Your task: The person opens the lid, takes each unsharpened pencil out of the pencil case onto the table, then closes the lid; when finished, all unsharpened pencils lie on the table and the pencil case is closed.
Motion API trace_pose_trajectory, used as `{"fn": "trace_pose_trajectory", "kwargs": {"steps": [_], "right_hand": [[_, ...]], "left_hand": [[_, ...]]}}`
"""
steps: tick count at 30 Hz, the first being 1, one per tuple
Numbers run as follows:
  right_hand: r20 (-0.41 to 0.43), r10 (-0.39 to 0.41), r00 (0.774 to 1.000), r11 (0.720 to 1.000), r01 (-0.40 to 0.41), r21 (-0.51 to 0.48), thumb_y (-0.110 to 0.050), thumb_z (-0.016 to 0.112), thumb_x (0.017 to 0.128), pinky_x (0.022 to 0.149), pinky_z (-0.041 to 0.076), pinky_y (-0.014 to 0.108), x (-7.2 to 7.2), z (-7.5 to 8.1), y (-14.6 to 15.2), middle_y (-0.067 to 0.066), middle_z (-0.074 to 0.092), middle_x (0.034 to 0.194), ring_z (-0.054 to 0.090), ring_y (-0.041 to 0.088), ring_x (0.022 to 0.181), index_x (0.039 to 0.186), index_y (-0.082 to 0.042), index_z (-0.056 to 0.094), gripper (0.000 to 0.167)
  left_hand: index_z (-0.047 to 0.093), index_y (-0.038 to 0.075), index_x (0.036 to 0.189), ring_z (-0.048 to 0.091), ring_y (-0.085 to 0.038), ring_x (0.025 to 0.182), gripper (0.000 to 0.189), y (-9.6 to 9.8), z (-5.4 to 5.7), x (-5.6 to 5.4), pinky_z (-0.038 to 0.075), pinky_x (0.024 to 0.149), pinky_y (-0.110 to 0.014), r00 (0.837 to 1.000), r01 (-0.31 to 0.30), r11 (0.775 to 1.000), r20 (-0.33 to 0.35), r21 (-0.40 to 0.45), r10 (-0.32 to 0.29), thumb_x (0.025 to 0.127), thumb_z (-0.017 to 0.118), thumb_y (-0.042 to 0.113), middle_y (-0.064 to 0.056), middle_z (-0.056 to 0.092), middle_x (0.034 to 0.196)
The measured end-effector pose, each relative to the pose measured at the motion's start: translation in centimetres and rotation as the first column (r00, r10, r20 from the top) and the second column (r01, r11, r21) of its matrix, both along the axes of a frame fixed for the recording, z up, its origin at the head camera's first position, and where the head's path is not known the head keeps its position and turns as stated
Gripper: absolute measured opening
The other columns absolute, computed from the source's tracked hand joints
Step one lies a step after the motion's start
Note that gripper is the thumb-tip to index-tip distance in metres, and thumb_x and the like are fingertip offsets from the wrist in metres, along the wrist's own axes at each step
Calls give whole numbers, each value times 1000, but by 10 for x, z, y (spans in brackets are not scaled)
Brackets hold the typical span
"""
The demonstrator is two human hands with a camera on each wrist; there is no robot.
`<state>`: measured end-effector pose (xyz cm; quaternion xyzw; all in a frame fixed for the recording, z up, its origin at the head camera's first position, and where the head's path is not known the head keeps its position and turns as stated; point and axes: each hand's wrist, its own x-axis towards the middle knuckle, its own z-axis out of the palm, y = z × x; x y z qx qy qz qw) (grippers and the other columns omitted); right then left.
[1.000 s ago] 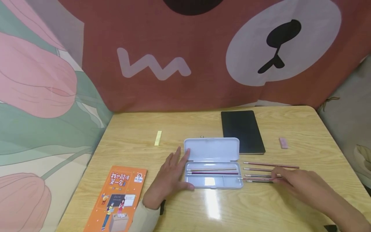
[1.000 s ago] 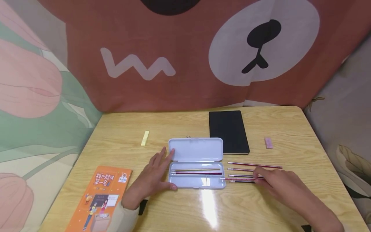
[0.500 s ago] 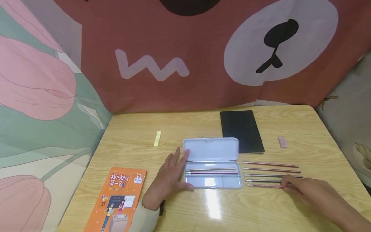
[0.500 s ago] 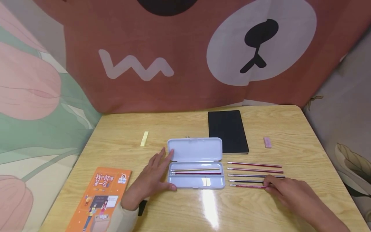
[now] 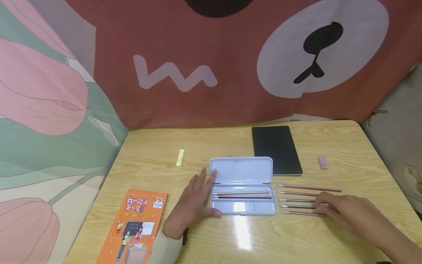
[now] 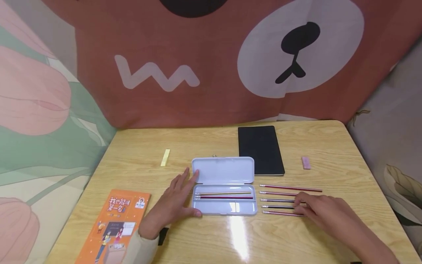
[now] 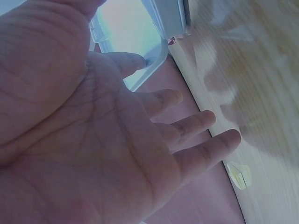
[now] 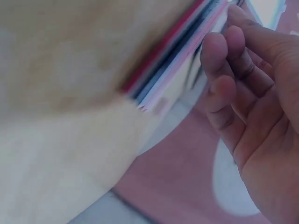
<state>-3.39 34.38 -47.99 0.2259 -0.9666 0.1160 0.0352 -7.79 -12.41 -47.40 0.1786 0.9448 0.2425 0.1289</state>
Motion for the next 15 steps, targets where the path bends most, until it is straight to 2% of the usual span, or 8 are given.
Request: {"fn": "trace_pose_trajectory", "kwargs": {"steps": [2, 6, 11, 15], "right_hand": [[11, 25, 1000, 1000, -25, 19, -24, 90, 90, 52, 38, 27, -11, 7, -15, -32, 53, 71, 37, -6, 62, 103, -37, 72, 26], [65, 120, 991, 992, -122, 36, -24, 84, 98, 54, 45, 28, -36, 19, -58, -23, 69, 78, 48, -5, 64, 109, -30, 78, 14], [164, 275, 947, 961, -274, -33, -26, 75, 106, 64, 56, 29, -59, 22, -113, -12, 82, 102, 60, -4, 76, 121, -24, 82, 17], [201, 340, 919, 940, -336, -54, -24, 74, 107, 73, 62, 34, -68, 20, -142, -6, 85, 110, 71, 1, 84, 128, -19, 82, 23]], "left_hand": [[18, 28, 179, 22, -58, 164, 129, 0, -1, 0, 32, 127, -76, 1000, 0, 1000, 0, 1, 0, 78, 95, 52, -21, 12, 185], [17, 28, 179, 23, -59, 164, 130, -1, -1, 1, 33, 126, -77, 1000, 5, 1000, -12, -15, -5, 78, 94, 54, -22, 12, 185], [18, 27, 179, 25, -59, 163, 131, 0, 0, 0, 36, 124, -78, 1000, 5, 1000, -30, -23, -5, 77, 96, 53, -22, 13, 184], [20, 25, 179, 25, -59, 163, 131, 0, 0, 0, 35, 125, -76, 1000, 7, 1000, -26, -15, -7, 76, 96, 51, -22, 14, 184]]}}
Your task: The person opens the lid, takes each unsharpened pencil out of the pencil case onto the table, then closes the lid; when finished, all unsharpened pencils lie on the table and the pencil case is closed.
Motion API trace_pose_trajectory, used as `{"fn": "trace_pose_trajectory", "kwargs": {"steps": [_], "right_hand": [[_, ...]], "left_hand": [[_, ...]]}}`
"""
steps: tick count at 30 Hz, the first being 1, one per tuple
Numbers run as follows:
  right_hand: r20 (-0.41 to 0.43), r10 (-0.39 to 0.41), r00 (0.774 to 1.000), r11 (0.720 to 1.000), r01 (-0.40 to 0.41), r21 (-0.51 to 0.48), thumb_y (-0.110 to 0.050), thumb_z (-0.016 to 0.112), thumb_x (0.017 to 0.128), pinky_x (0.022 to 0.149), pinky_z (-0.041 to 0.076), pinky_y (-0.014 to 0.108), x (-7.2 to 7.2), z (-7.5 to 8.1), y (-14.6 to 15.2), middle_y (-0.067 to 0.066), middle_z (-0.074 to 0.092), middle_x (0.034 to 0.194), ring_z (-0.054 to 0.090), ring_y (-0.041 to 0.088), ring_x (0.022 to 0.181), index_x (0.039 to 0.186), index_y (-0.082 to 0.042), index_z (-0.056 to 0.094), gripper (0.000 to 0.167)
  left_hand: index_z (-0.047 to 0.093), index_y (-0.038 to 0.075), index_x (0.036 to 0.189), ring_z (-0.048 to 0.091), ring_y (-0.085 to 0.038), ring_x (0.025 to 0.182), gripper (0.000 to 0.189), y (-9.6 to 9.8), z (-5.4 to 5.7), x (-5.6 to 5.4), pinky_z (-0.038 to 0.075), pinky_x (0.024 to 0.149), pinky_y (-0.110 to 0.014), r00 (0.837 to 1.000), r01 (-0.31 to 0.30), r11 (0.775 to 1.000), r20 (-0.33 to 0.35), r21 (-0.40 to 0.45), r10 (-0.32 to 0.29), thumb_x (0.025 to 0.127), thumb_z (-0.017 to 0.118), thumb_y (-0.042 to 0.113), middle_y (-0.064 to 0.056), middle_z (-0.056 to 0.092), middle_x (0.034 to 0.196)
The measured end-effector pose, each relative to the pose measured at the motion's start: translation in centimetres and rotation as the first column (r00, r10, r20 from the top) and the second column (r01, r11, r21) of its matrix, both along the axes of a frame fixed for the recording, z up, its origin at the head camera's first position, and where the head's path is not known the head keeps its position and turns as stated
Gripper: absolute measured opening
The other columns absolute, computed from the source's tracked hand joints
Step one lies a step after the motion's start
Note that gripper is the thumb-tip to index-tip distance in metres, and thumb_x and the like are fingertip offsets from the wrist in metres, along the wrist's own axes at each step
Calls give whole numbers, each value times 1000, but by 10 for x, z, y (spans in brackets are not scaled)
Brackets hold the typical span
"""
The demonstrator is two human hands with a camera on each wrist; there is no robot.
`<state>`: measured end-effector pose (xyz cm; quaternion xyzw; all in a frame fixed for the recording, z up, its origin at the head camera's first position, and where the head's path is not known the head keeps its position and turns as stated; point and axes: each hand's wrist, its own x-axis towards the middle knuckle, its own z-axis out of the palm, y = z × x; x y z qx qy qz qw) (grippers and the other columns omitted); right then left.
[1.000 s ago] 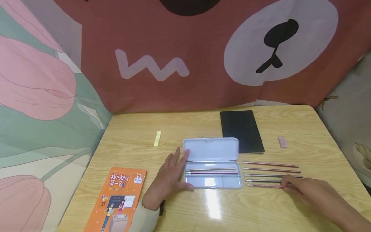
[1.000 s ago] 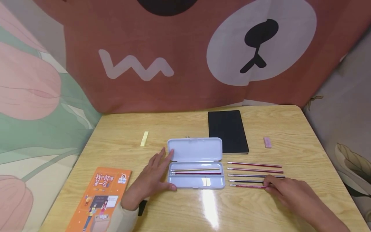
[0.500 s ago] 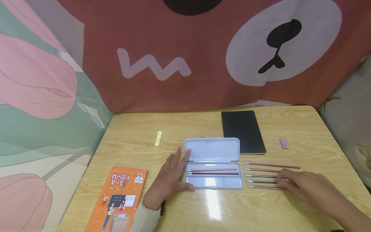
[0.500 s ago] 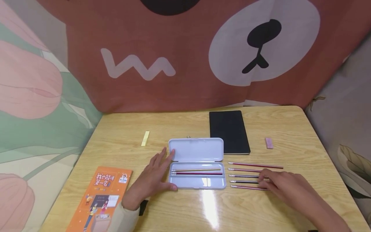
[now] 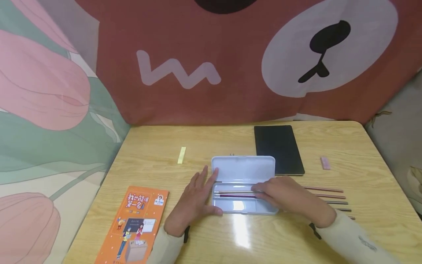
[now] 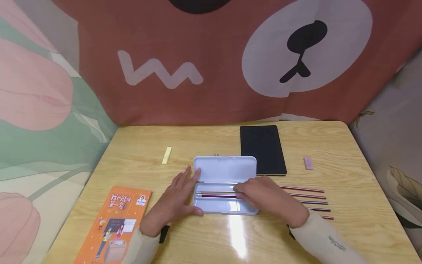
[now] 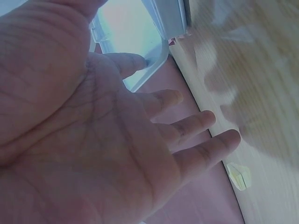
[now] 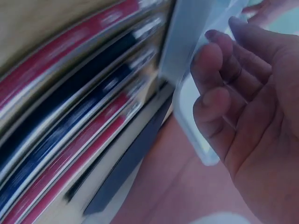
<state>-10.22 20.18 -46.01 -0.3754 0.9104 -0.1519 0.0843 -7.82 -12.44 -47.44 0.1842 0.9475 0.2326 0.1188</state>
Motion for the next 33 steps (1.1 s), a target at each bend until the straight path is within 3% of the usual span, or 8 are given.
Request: {"fn": "trace_pose_trajectory", "kwargs": {"steps": [5, 10, 15, 19, 25, 33], "right_hand": [[-41, 26, 999, 999, -25, 24, -21, 78, 103, 68, 60, 32, -7, -4, -20, -6, 84, 95, 73, 6, 78, 116, -17, 83, 14], [-76, -16, 997, 999, 19, 45, -19, 82, 100, 60, 51, 26, -9, -9, -26, -8, 74, 76, 57, 2, 64, 102, -18, 77, 5], [-33, -72, 997, 997, 73, 36, -20, 81, 102, 59, 44, 21, -11, -12, -26, -14, 64, 70, 49, 2, 62, 103, -21, 74, 7], [-31, -91, 995, 996, 91, 18, -20, 79, 103, 55, 39, 22, -8, -3, -17, -18, 58, 68, 46, 1, 60, 109, -22, 75, 8], [-89, -133, 987, 991, 133, -7, -18, 82, 101, 52, 36, 21, -1, 13, 31, -23, 48, 64, 41, -2, 58, 111, -26, 71, 17], [-172, -255, 951, 965, 262, 15, -13, 87, 95, 48, 29, 22, 2, 14, 130, -24, 39, 64, 32, -6, 56, 106, -30, 69, 27]], "left_hand": [[20, 24, 179, 24, -60, 163, 131, 1, 2, 0, 32, 128, -75, 1000, 8, 1000, 3, 13, -9, 76, 96, 50, -24, 13, 184], [20, 25, 179, 22, -59, 164, 129, 2, 3, -1, 30, 130, -73, 1000, 9, 1000, 11, 13, -9, 78, 95, 50, -23, 12, 184], [21, 25, 179, 24, -60, 163, 129, 1, 2, 0, 32, 128, -75, 1000, 1, 1000, 6, 3, -1, 77, 95, 51, -22, 13, 184], [22, 25, 179, 25, -60, 162, 129, 1, 1, -1, 34, 126, -76, 1000, -5, 1000, 3, 5, 5, 76, 96, 51, -22, 14, 184], [22, 24, 179, 26, -61, 162, 131, 2, 2, -1, 34, 125, -77, 1000, -6, 1000, -5, 2, 6, 75, 97, 51, -24, 15, 184], [19, 26, 179, 25, -59, 163, 131, 2, 2, 0, 34, 125, -76, 1000, -4, 1000, 2, -10, 4, 77, 97, 52, -23, 14, 184]]}}
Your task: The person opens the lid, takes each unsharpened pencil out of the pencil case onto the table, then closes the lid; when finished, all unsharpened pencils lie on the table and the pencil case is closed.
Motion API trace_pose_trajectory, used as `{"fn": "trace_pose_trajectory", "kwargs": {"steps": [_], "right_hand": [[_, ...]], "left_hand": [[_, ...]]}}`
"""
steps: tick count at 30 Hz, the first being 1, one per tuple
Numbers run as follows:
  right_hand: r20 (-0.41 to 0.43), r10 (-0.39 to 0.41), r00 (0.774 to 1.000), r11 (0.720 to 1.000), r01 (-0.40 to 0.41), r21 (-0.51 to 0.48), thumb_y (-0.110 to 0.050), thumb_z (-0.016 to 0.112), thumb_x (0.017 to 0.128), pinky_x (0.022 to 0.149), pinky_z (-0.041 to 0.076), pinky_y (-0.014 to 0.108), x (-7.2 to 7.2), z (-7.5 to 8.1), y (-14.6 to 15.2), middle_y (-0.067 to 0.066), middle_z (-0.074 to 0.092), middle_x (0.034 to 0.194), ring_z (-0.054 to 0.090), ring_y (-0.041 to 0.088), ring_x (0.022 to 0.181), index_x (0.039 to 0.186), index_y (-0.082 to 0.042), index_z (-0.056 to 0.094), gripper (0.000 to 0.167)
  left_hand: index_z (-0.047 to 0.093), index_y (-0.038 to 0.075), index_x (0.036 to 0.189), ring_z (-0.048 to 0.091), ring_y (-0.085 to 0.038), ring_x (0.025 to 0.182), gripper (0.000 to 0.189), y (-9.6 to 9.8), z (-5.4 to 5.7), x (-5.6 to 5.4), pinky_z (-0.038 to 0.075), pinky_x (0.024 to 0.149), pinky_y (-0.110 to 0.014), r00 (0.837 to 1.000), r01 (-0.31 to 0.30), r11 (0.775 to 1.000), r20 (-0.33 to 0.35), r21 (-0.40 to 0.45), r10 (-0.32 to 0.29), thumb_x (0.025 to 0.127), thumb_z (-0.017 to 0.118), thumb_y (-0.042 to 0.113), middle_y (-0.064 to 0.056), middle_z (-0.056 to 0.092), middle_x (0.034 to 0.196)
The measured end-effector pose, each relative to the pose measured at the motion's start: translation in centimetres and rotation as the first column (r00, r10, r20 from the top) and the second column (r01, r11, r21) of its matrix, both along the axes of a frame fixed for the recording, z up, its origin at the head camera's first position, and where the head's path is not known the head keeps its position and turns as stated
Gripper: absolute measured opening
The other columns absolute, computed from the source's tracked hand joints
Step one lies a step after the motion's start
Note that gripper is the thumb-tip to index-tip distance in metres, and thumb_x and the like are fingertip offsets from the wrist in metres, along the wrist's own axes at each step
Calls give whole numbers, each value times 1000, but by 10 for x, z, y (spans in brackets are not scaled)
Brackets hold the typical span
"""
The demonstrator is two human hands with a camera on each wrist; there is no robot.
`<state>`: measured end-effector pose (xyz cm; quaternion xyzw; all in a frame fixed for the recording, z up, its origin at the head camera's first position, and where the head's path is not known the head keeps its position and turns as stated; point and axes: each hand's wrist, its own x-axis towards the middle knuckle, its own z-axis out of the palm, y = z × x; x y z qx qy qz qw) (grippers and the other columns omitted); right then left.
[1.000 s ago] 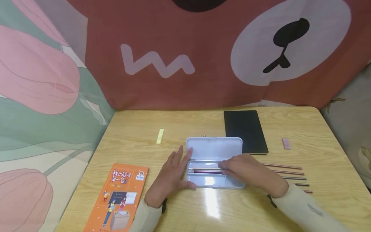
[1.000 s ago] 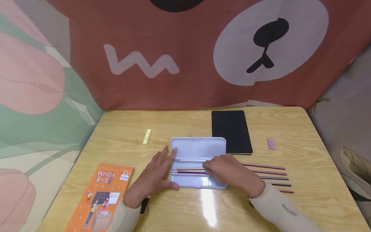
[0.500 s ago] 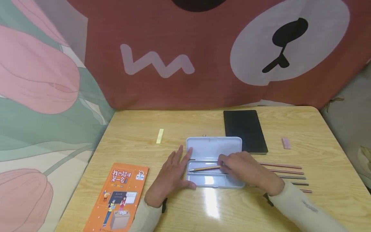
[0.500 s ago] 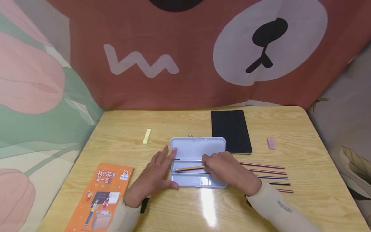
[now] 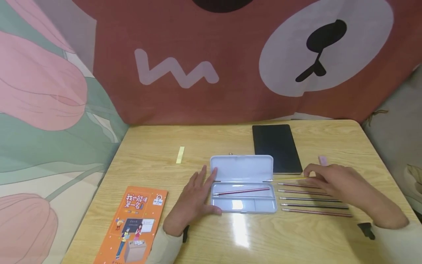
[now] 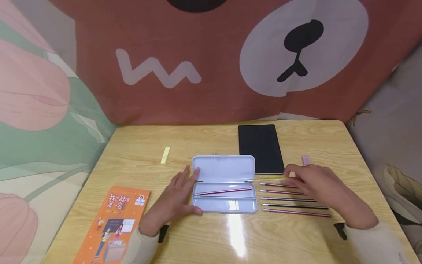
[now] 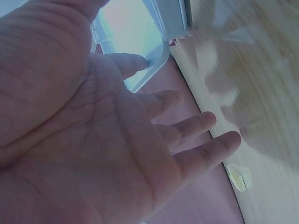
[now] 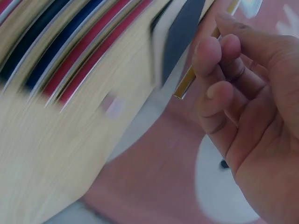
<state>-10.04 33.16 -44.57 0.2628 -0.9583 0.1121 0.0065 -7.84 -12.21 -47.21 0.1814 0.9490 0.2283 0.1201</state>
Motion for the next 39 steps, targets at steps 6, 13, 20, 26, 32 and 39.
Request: {"fn": "trace_pose_trajectory", "kwargs": {"steps": [6, 13, 20, 26, 32, 39], "right_hand": [[129, -65, 990, 997, 61, 40, -11, 79, 101, 48, 29, 23, -6, -9, 30, -21, 43, 64, 33, -3, 54, 108, -27, 69, 20], [252, -108, 962, 994, 97, 59, -22, 80, 102, 50, 33, 24, -9, -22, 33, -21, 54, 64, 44, -3, 55, 110, -26, 71, 12], [242, -109, 964, 993, 95, 69, -22, 80, 102, 52, 36, 24, -10, -28, 37, -22, 53, 63, 42, -2, 57, 111, -22, 74, 11], [219, -99, 971, 994, 85, 72, -20, 81, 101, 51, 32, 24, -11, -33, 38, -20, 45, 62, 37, -1, 56, 111, -24, 74, 12], [231, -120, 966, 991, 101, 92, -22, 81, 101, 52, 33, 25, -12, -28, 35, -19, 48, 63, 39, 1, 58, 113, -23, 75, 13], [96, -69, 993, 996, 63, 62, -23, 81, 102, 49, 28, 23, -12, -11, -9, -18, 43, 61, 36, 1, 55, 106, -23, 77, 6]], "left_hand": [[19, 26, 179, 24, -60, 163, 131, -1, 1, 0, 34, 125, -77, 1000, -5, 1000, 7, 4, 5, 77, 97, 51, -23, 13, 184], [19, 27, 179, 23, -60, 163, 131, 0, 0, 0, 32, 126, -77, 1000, -4, 1000, 13, 8, 3, 77, 97, 52, -22, 12, 184], [19, 27, 179, 23, -59, 163, 130, -1, -1, 0, 33, 125, -77, 1000, -4, 1000, 18, 7, 4, 77, 96, 52, -21, 12, 185], [20, 27, 179, 23, -60, 163, 130, -1, -1, 0, 33, 125, -78, 1000, -9, 1000, 19, 10, 8, 77, 96, 52, -22, 12, 185], [20, 27, 179, 23, -60, 163, 130, -1, 1, 0, 32, 126, -78, 1000, -11, 1000, 26, 12, 11, 77, 97, 51, -22, 12, 184], [20, 28, 179, 23, -59, 163, 130, -1, 1, 0, 33, 126, -77, 1000, -13, 1000, 28, 18, 13, 77, 97, 51, -21, 12, 185]]}}
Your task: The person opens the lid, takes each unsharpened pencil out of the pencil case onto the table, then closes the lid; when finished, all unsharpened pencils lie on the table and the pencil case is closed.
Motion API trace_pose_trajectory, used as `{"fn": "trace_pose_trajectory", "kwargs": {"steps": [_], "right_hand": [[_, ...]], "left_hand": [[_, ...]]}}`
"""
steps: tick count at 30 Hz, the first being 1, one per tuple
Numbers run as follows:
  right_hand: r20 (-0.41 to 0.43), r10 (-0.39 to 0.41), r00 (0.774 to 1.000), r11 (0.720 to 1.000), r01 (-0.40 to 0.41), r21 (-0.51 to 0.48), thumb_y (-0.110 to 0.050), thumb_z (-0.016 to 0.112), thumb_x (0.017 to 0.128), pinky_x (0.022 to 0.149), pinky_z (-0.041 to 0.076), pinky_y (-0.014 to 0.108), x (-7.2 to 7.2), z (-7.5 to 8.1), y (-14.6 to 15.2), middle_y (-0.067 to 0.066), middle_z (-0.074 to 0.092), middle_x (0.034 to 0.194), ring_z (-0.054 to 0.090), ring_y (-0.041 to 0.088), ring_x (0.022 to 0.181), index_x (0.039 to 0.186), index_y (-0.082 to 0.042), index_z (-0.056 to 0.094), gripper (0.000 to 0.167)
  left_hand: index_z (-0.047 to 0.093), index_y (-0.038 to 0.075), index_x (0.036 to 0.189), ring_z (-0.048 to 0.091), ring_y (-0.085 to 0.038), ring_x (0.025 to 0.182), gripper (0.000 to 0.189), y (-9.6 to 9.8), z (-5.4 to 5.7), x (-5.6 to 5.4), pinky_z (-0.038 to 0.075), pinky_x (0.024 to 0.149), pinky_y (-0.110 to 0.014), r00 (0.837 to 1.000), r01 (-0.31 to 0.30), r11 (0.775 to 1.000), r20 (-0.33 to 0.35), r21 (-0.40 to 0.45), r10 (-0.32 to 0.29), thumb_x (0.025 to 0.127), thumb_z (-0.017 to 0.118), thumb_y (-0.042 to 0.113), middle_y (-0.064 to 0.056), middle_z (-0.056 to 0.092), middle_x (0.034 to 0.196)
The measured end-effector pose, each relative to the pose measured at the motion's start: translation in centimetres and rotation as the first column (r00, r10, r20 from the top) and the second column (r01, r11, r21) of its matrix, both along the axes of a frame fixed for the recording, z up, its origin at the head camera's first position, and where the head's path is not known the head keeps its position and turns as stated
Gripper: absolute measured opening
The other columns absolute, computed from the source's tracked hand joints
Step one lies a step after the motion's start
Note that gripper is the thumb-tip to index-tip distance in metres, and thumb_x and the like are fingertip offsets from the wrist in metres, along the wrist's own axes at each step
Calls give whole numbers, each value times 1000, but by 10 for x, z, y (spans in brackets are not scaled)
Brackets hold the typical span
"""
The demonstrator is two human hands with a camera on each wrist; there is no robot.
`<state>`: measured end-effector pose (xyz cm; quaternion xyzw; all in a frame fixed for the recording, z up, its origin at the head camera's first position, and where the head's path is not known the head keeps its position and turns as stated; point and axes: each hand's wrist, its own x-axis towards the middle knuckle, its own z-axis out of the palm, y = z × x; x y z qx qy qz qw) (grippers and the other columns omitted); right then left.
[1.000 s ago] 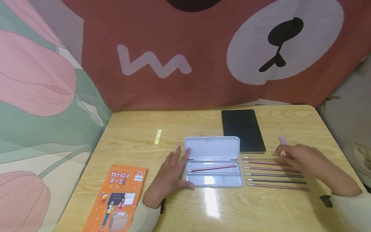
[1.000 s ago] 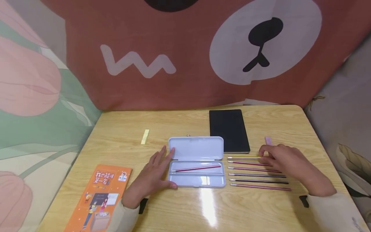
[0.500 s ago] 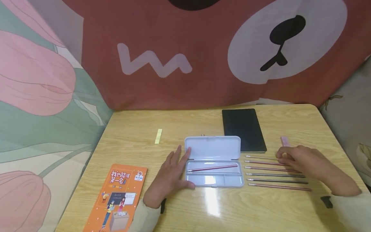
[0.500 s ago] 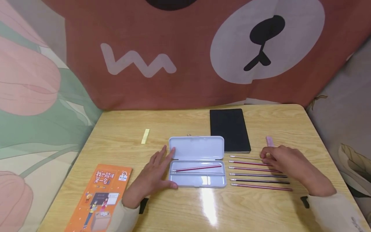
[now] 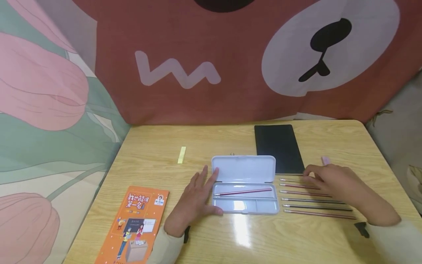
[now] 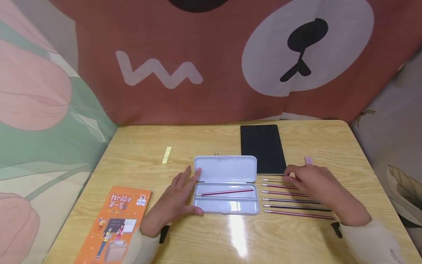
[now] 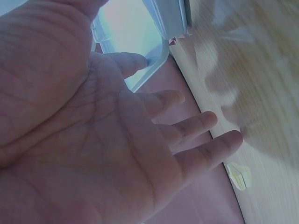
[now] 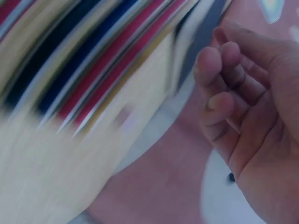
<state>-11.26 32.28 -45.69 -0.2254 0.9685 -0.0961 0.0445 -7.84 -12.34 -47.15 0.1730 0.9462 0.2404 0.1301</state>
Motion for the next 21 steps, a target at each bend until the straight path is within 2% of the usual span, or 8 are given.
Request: {"fn": "trace_pose_trajectory", "kwargs": {"steps": [3, 6, 9, 10, 12, 16, 18, 21], "right_hand": [[-29, 72, 997, 996, -73, -53, -24, 83, 100, 50, 36, 24, 2, 4, -33, -20, 54, 66, 41, -2, 58, 102, -25, 78, 6], [-45, 185, 982, 976, -189, -108, -21, 83, 100, 58, 52, 28, 4, 1, -65, -18, 74, 83, 58, -2, 68, 106, -25, 82, 8], [-47, 266, 963, 955, -269, -124, -19, 81, 101, 70, 62, 33, 6, -6, -91, -14, 82, 99, 71, 1, 82, 114, -24, 85, 15], [-45, 284, 958, 951, -287, -116, -19, 81, 101, 71, 62, 33, 6, -9, -99, -13, 83, 101, 71, 2, 83, 115, -24, 85, 16], [-56, 313, 948, 946, -317, -71, -14, 81, 100, 67, 58, 31, 7, -14, -110, -11, 83, 94, 67, 1, 75, 112, -23, 83, 15], [-120, 346, 930, 938, -343, 45, -4, 87, 90, 55, 42, 24, 8, -18, -123, -9, 77, 78, 45, 2, 60, 100, -21, 79, 22], [-154, 348, 925, 937, -341, 74, -2, 89, 87, 52, 39, 23, 9, -19, -124, -9, 77, 77, 43, 2, 58, 99, -20, 78, 24], [-167, 342, 925, 940, -331, 86, 0, 91, 85, 52, 41, 22, 10, -16, -122, -5, 79, 81, 45, 3, 58, 105, -17, 79, 29]], "left_hand": [[19, 28, 179, 23, -59, 163, 130, 0, 0, 0, 33, 126, -77, 1000, 1, 1000, 3, 4, -1, 77, 96, 51, -21, 12, 185], [19, 28, 179, 23, -59, 164, 130, 0, 0, 0, 33, 126, -77, 1000, -1, 1000, 2, 5, 1, 77, 96, 50, -21, 12, 185], [19, 28, 179, 23, -59, 164, 130, 1, 0, -1, 33, 126, -76, 1000, -2, 1000, -4, 0, 2, 77, 97, 50, -21, 12, 185], [19, 28, 179, 23, -59, 164, 130, 1, 0, -1, 33, 126, -76, 1000, -1, 1000, -5, -1, 1, 77, 97, 50, -21, 12, 185], [18, 28, 179, 23, -59, 163, 131, 2, -1, 0, 33, 126, -77, 1000, 6, 1000, -7, -3, -6, 77, 96, 51, -22, 12, 185], [17, 27, 179, 25, -60, 162, 131, 3, -1, 1, 35, 124, -77, 1000, 20, 1000, -20, -12, -20, 77, 96, 52, -23, 13, 184], [18, 26, 179, 26, -60, 162, 131, 3, -1, 1, 36, 124, -77, 1000, 19, 1000, -25, -14, -19, 77, 96, 52, -23, 14, 184], [18, 27, 179, 25, -59, 163, 130, 2, 0, 1, 36, 124, -77, 1000, 11, 1000, -22, -14, -11, 78, 96, 52, -22, 14, 184]]}}
